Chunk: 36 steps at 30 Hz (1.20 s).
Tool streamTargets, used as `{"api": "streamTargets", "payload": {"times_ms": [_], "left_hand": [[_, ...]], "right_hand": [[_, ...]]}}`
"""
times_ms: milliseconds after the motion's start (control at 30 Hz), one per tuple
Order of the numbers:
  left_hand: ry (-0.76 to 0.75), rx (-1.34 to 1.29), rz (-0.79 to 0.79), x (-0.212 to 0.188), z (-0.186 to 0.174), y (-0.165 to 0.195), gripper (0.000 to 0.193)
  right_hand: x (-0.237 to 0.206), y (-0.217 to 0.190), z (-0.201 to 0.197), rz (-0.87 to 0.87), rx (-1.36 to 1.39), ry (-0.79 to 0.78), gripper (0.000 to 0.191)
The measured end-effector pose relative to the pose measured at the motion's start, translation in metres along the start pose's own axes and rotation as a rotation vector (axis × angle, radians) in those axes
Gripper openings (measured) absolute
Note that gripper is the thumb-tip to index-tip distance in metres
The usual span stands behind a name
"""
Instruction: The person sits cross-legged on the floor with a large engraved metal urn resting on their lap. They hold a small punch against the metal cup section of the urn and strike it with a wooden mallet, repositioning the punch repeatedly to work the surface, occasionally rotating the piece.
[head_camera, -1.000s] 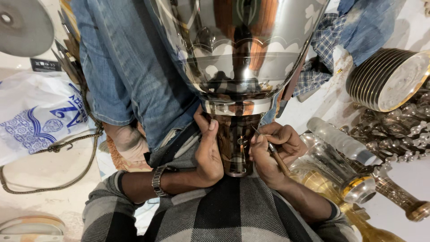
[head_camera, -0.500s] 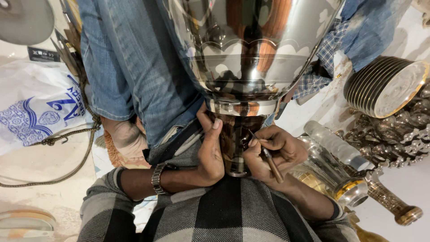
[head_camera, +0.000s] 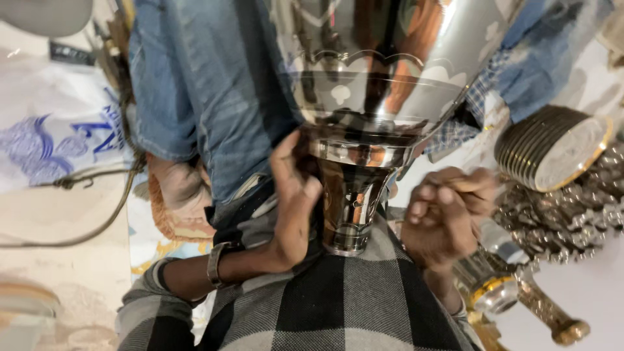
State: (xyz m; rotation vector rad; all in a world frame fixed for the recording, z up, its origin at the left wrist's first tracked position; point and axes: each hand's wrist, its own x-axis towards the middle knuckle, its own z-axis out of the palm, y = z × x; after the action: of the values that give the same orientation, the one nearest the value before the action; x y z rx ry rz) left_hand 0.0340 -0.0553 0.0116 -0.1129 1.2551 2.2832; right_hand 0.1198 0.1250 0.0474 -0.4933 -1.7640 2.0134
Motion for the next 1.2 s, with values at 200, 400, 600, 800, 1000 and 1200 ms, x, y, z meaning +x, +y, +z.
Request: {"api": "streamTargets", "payload": {"times_ms": [200,400,600,800,1000,1200], "left_hand": [[-0.518,0.626,0.611,0.017,0.005,0.051,0.039],[-0.511,0.901,0.893,0.044,0.024,0.049,0.012],[-0.556,0.665,0.332,0.055,0.026,0.062,0.013],[-0.764,0.705,0.166,0.070,0.055,0.057,0.017],[-0.982,1.117,0.205,0.083,0.059,0.060,0.045],[-1.131,1.101,0.180,0.098,0.063,0.064,0.060]], "right_hand": [[0.009,-0.036,0.042,-0.010,-0.613,-0.184,0.035],[0.013,-0.024,-0.004,-0.109,-0.673,-0.374,0.038],[0.101,0.049,-0.078,-0.246,-1.235,0.249,0.050],[0.077,0.084,-0.078,0.205,-1.537,0.481,0.061],[0.083,0.083,-0.105,0.359,-1.425,0.516,0.053],[0.048,0.075,-0.167,0.171,-0.697,0.349,0.044]]}}
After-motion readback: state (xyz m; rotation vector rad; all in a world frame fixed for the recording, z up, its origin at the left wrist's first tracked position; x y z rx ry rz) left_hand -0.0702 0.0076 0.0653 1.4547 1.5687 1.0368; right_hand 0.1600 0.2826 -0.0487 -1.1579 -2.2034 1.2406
